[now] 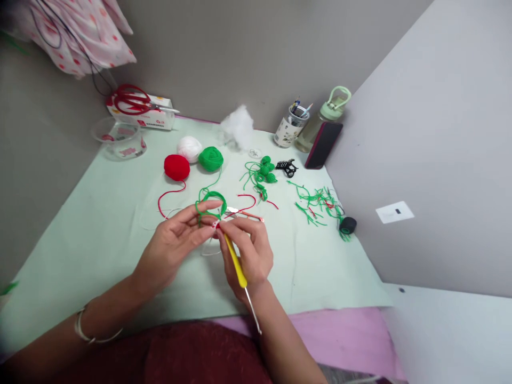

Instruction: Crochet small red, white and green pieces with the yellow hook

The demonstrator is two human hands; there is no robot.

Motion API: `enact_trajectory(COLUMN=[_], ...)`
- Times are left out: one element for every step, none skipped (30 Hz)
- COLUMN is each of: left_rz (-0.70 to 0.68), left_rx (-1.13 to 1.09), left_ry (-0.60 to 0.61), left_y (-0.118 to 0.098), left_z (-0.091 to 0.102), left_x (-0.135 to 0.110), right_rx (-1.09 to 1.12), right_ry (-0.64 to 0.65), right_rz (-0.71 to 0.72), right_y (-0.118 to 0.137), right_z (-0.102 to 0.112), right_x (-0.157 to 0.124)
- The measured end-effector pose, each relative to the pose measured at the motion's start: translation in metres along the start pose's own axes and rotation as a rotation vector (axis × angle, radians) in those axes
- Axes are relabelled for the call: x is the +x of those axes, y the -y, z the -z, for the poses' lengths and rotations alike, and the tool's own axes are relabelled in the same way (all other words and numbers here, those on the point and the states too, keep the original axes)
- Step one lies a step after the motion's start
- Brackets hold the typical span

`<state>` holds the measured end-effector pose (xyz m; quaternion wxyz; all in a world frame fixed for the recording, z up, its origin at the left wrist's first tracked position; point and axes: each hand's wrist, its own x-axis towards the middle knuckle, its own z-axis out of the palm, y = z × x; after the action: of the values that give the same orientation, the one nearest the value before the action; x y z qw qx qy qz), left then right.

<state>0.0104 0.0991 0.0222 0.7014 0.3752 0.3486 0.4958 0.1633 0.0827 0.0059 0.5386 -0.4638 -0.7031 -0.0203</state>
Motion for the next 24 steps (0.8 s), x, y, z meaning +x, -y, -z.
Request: enact_trajectory(left_rz=[0.009,0.018,0.028,0.038,0.049,0.058,0.066,0.074,0.078,0.081,0.082,0.085,0.089,0.093,0.100,0.112,0.130,0.157,0.191,0.226,0.258,0.278,0.286,0.278], left_rx=[0.005,0.000,-0.015,-0.034,-0.052,-0.067,-0.076,-0.081,-0.086,-0.092,-0.098,-0.103,-0.107,-0.110,-0.113,-0.120,-0.134,-0.153,-0.175,-0.195,-0.211,-0.218,-0.213,-0.196], left_ry=[0.000,0.002,0.007,0.015,0.025,0.034,0.042,0.048,0.051,0.056,0.059,0.059,0.056,0.051,0.044,0.038,0.035,0.041,0.054,0.071,0.090,0.106,0.113,0.114], left_y=[0.000,0.001,0.001,0.002,0.002,0.002,0.002,0.001,0.001,0.000,-0.001,-0.002,-0.003,-0.003,-0.004,-0.004,-0.005,-0.006,-0.007,-0.008,-0.009,-0.010,-0.012,-0.013], left_z=[0.000,0.001,0.001,0.002,0.002,0.003,0.003,0.004,0.004,0.005,0.005,0.005,0.004,0.004,0.003,0.003,0.002,0.002,0.002,0.003,0.004,0.005,0.006,0.007], left_x=[0.000,0.001,0.002,0.003,0.004,0.005,0.006,0.007,0.008,0.008,0.009,0.009,0.009,0.009,0.008,0.008,0.008,0.008,0.009,0.009,0.010,0.010,0.011,0.012], right_rx=[-0.012,-0.012,0.000,0.024,0.055,0.091,0.134,0.181,0.228,0.268,0.290,0.283,0.244,0.180,0.104,0.034,-0.016,-0.036,-0.024,0.016,0.073,0.138,0.200,0.255], right_ry=[-0.011,-0.024,-0.033,-0.038,-0.032,-0.020,-0.001,0.025,0.057,0.088,0.114,0.125,0.119,0.092,0.056,0.014,-0.025,-0.051,-0.054,-0.033,0.010,0.060,0.112,0.151], right_rz=[0.005,0.002,-0.011,-0.027,-0.045,-0.064,-0.081,-0.099,-0.111,-0.119,-0.118,-0.109,-0.089,-0.058,-0.017,0.028,0.070,0.101,0.112,0.097,0.062,0.016,-0.035,-0.083], right_y=[0.000,0.000,0.000,0.001,0.001,0.001,0.001,0.001,0.001,0.000,0.000,0.000,0.000,0.000,0.000,0.000,-0.001,-0.002,-0.003,-0.004,-0.005,-0.006,-0.007,-0.007], right_z=[0.000,0.000,0.001,0.001,0.001,0.002,0.004,0.006,0.008,0.010,0.011,0.012,0.012,0.011,0.009,0.007,0.006,0.005,0.005,0.006,0.008,0.011,0.013,0.016], right_x=[0.000,0.000,0.000,0.000,0.001,0.003,0.004,0.005,0.007,0.008,0.008,0.008,0.006,0.004,0.002,-0.001,-0.004,-0.006,-0.007,-0.006,-0.005,-0.003,0.000,0.002])
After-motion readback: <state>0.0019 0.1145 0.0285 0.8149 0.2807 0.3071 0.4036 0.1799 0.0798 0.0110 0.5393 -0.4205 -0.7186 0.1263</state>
